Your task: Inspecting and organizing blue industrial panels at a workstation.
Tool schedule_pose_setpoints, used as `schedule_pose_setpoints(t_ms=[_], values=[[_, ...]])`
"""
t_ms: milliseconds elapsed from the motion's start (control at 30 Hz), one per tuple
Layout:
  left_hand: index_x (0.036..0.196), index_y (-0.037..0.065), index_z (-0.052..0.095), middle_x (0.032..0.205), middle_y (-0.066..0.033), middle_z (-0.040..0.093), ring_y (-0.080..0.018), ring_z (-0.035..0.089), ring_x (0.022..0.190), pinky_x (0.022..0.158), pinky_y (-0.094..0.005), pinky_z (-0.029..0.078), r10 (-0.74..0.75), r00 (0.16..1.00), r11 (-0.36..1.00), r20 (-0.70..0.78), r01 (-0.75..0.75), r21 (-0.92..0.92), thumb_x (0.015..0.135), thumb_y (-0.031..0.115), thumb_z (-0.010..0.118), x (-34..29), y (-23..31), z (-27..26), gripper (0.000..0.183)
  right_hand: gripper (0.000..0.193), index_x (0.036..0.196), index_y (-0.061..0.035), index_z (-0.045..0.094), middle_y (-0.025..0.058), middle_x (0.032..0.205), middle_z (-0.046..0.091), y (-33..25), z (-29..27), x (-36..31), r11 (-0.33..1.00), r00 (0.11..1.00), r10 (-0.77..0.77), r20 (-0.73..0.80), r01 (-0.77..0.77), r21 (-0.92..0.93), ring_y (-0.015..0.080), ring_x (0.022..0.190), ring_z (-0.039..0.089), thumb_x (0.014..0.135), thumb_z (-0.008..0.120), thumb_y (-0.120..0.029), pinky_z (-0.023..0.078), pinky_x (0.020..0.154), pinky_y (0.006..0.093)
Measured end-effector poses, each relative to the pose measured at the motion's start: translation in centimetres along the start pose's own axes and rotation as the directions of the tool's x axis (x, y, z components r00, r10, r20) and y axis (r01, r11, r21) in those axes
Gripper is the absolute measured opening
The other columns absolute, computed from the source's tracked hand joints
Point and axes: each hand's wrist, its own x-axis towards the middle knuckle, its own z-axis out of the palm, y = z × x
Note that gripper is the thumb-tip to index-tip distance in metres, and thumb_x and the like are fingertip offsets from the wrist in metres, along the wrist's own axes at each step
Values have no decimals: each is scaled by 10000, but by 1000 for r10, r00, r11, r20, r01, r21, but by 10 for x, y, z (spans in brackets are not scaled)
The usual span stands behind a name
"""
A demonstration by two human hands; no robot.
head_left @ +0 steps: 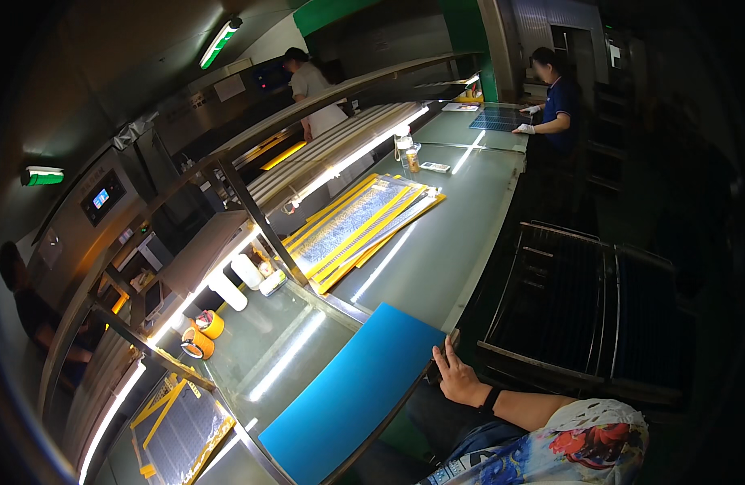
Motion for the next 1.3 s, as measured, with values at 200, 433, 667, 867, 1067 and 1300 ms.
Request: schedule_pose_setpoints(t_ms=[200,433,667,867,1067,1300], values=[[1305,63,458,1264,-198,503,-356,493,1151,938,-478,405,2,1000,1000,-11,-2,-23,925,286,477,4,10,-5,441,771,1422,53,182,419,1408,98,0,1,0,1000,1000,3,-5,-3,-2,504,1210,409,734,522,-25,465,938,397],[1307,61,455,1267,-202,500,-358,491,1154,939,-477,405,4,1000,999,-21,-5,-50,924,287,481,8,21,-10,445,766,1418,54,194,416,1409,97,0,1,0,1000,1000,0,-13,0,5,503,1212,407,729,521,-19,467,937,395],[1310,58,453,1271,-205,497,-361,488,1156,940,-477,405,7,999,997,-33,-10,-75,924,288,485,14,33,-17,450,769,1420,50,193,412,1414,86,-2,-2,0,1000,1000,12,1,-12,11,503,1219,400,725,518,-15,462,945,397],[1312,57,450,1274,-208,494,-364,486,1159,941,-477,405,9,999,995,-44,-13,-97,923,289,489,18,44,-23,454,764,1419,50,196,412,1413,93,0,2,0,1000,1000,13,-3,-13,28,503,1228,390,727,514,-17,459,950,396],[1314,55,448,1277,-210,491,-366,484,1161,942,-476,406,11,998,993,-54,-18,-119,923,289,492,23,56,-29,458,834,1424,39,180,407,1419,74,5,7,0,999,998,-26,-54,24,-21,502,1194,426,691,570,-43,494,898,397],[1316,53,445,1281,-214,488,-369,481,1163,943,-476,406,11,998,989,-67,-21,-145,922,290,497,28,70,-35,463,759,1418,52,196,416,1411,91,-1,-1,0,1000,1000,4,-13,-3,26,505,1226,390,731,513,-18,451,958,397]])
